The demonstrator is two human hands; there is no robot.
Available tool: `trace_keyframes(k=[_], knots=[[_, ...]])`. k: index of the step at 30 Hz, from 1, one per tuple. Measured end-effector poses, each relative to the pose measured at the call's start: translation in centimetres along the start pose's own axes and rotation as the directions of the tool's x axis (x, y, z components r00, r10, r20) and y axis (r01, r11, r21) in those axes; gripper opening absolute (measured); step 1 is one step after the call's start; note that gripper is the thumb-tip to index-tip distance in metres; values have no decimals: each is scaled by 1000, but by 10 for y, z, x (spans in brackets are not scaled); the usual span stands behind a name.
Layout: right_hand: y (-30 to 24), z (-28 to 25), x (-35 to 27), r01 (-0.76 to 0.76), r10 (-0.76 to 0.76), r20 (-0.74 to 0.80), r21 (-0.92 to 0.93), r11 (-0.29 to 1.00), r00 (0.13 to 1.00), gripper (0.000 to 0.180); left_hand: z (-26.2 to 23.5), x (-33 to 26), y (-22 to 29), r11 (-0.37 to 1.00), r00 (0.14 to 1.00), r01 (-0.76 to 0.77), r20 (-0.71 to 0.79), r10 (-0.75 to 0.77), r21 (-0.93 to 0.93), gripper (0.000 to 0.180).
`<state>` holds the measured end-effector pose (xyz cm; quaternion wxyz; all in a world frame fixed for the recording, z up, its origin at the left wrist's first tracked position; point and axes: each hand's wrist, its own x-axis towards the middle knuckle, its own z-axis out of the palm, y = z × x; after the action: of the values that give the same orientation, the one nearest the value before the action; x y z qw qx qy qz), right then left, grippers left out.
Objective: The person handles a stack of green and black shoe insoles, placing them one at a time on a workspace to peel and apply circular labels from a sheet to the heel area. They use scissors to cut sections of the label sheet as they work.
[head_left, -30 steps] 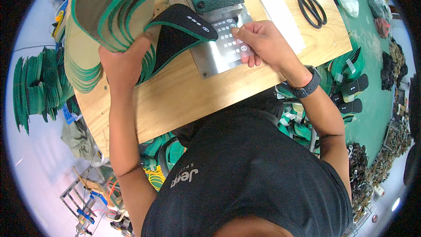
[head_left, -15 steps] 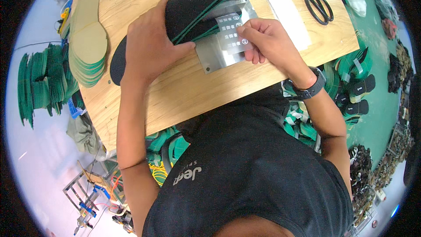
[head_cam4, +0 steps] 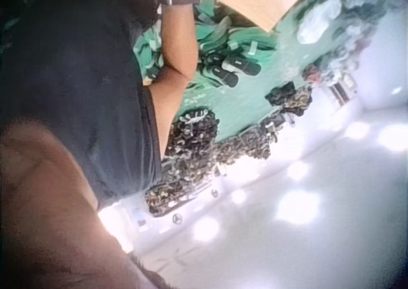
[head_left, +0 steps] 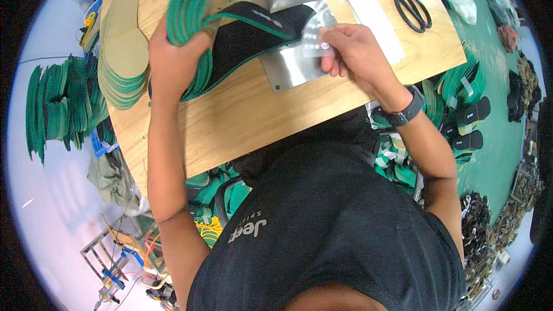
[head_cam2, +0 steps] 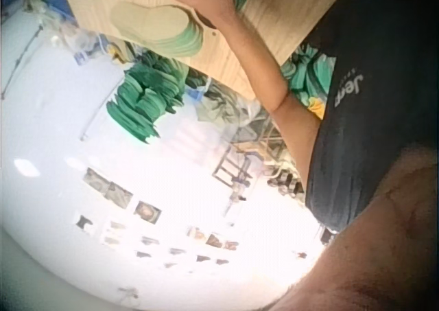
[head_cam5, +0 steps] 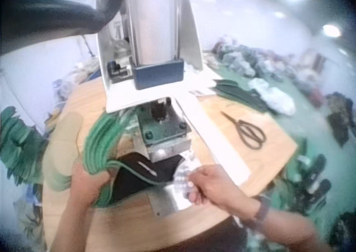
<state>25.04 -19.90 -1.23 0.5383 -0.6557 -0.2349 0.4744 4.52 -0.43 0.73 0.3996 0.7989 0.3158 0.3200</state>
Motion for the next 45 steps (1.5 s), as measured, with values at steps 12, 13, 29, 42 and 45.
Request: trace_keyframes(k=[12,13,29,42,45], knots=[[9,-52,-21,214,-104,-326,322,922,940,26,-2,-5,6,975,996,42,-62,-57,-219,29],[10,-56,-20,340,-202,-378,347,874,903,27,-2,-4,10,980,996,53,-65,-67,-194,29],[-5,0,6,-101,100,61,18,995,993,29,-1,-5,6,976,989,92,-96,-113,-197,24],[-6,-3,11,-87,106,132,-137,987,986,32,-2,-5,7,989,995,76,-53,-83,-125,28],[-5,-4,12,-104,119,132,-113,988,984,32,-2,-4,7,994,997,63,-47,-67,-89,28]])
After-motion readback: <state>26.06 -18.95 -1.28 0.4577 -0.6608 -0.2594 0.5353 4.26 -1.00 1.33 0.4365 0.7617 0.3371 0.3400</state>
